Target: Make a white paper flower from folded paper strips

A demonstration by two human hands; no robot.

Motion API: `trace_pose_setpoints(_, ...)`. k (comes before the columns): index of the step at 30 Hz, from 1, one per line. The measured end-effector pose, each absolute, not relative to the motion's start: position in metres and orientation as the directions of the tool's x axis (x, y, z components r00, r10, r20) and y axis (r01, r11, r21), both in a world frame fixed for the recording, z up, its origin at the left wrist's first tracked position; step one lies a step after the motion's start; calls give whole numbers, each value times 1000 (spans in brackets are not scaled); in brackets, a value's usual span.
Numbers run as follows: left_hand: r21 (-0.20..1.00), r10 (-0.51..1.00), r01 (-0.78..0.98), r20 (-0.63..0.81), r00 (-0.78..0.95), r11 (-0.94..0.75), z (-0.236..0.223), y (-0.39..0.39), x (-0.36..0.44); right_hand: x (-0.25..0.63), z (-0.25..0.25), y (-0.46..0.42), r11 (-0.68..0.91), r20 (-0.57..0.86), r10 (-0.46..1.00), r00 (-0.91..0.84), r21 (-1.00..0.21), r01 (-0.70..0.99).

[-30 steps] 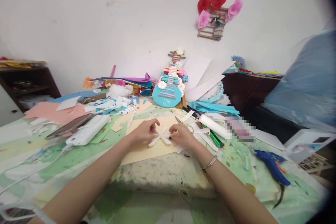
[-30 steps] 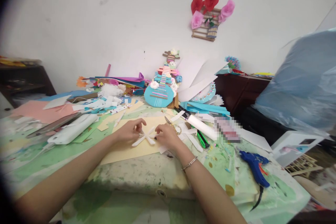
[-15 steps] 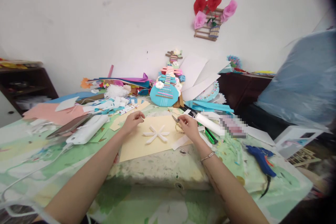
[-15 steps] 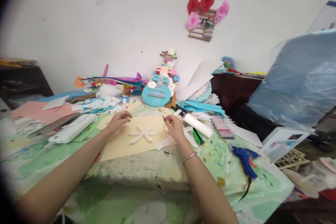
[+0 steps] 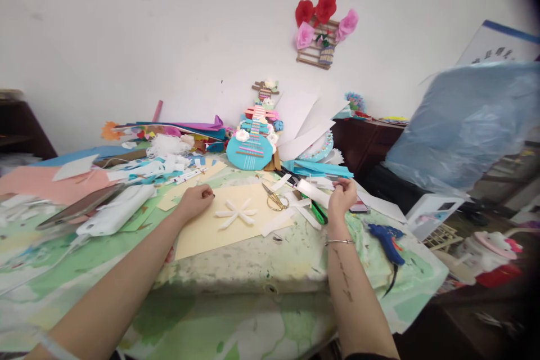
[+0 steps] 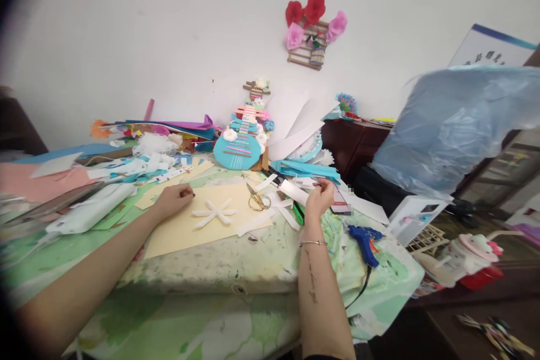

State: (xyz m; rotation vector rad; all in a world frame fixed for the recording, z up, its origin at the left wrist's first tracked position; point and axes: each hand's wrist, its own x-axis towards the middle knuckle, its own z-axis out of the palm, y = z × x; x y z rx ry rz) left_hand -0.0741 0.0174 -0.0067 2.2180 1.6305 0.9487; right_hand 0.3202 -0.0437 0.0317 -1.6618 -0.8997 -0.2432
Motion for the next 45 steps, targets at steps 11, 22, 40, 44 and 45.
trace_pose_setpoints(11,526,910,760,357,211,-382,-8,16,-73,285,19,-32,-389,343,776,529,-399,830)
trace_pose_setpoints(22,712,863,512,280,420,-480,0,8,-63,293,13,-26,-419,292,791,538,-382,824)
trace_pose_setpoints(40,701,842,483,349,411,-526,12,-4,-53,291,31,-28,459,607,377,700,-778,428)
trace_pose_setpoints(44,688,821,465,370,435,-557,11,-4,-50,282,35,-28,661,564,459,686,-733,161)
trace_pose_setpoints(45,686,816,460,376,439,-564,11,-5,-48,276,36,-30,675,585,466,663,-720,161)
